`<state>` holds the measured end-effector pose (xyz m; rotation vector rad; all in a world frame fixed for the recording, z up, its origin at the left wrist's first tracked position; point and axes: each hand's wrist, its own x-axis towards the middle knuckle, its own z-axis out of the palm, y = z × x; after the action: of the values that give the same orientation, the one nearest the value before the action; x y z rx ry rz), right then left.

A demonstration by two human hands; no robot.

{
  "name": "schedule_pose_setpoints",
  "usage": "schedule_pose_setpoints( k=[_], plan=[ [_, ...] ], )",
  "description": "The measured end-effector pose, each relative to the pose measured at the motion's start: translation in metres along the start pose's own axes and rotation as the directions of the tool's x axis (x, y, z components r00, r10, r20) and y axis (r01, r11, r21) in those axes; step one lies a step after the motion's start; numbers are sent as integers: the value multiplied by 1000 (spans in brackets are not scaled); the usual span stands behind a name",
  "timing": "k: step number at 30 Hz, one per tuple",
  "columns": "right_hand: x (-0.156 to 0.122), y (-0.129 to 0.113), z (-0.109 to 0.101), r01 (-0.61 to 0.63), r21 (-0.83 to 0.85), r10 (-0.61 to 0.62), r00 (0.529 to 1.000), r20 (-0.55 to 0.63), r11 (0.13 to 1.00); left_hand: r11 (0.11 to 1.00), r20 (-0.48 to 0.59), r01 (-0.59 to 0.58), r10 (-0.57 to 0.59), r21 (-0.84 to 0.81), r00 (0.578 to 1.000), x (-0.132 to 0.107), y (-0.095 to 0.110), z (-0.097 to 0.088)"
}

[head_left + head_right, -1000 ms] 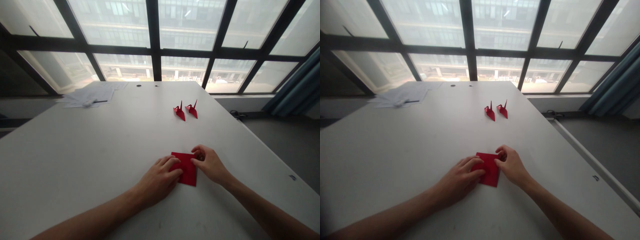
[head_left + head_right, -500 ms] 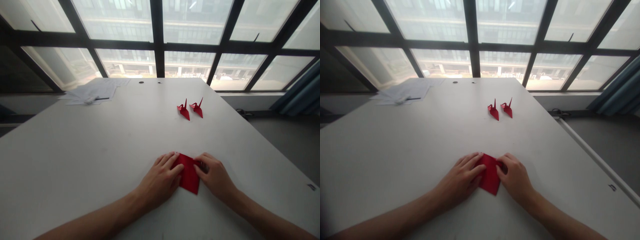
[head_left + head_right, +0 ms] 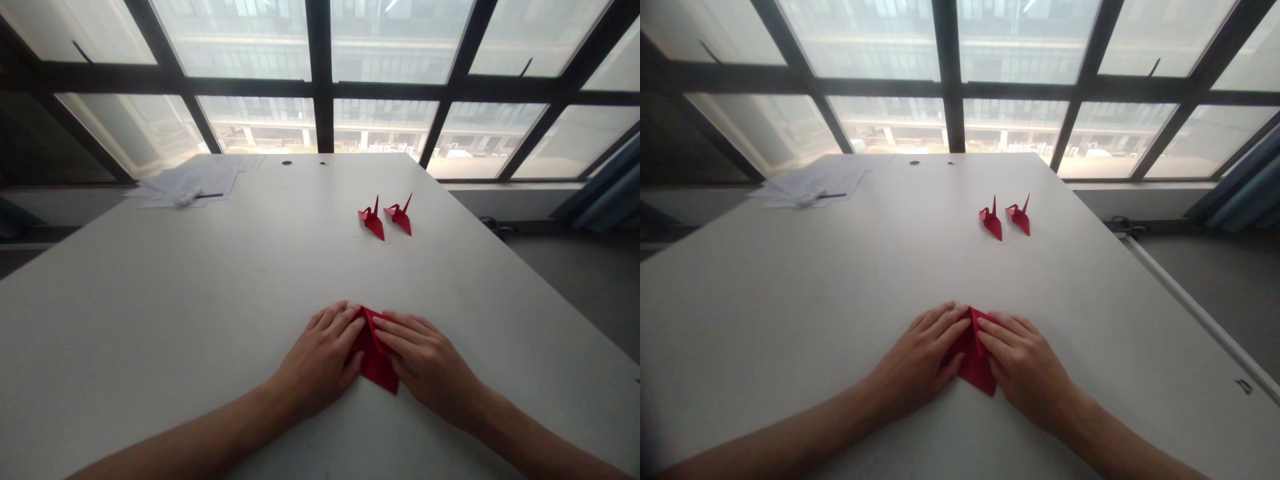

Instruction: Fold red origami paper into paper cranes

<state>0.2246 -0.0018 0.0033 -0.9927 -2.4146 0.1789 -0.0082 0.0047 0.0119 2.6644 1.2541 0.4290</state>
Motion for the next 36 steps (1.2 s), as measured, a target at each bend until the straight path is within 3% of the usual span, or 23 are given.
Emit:
schedule_pose_setpoints(
  k=[9,36],
  plan=[
    [4,-1,-11,70,-59,-63,991,120,996,1000,9,8,-8,15,1000,-1,0,1],
    [7,-1,-16,130,-61,-119,981,154,990,993,-3,-64,65,103,998,-1,2,3]
  ],
)
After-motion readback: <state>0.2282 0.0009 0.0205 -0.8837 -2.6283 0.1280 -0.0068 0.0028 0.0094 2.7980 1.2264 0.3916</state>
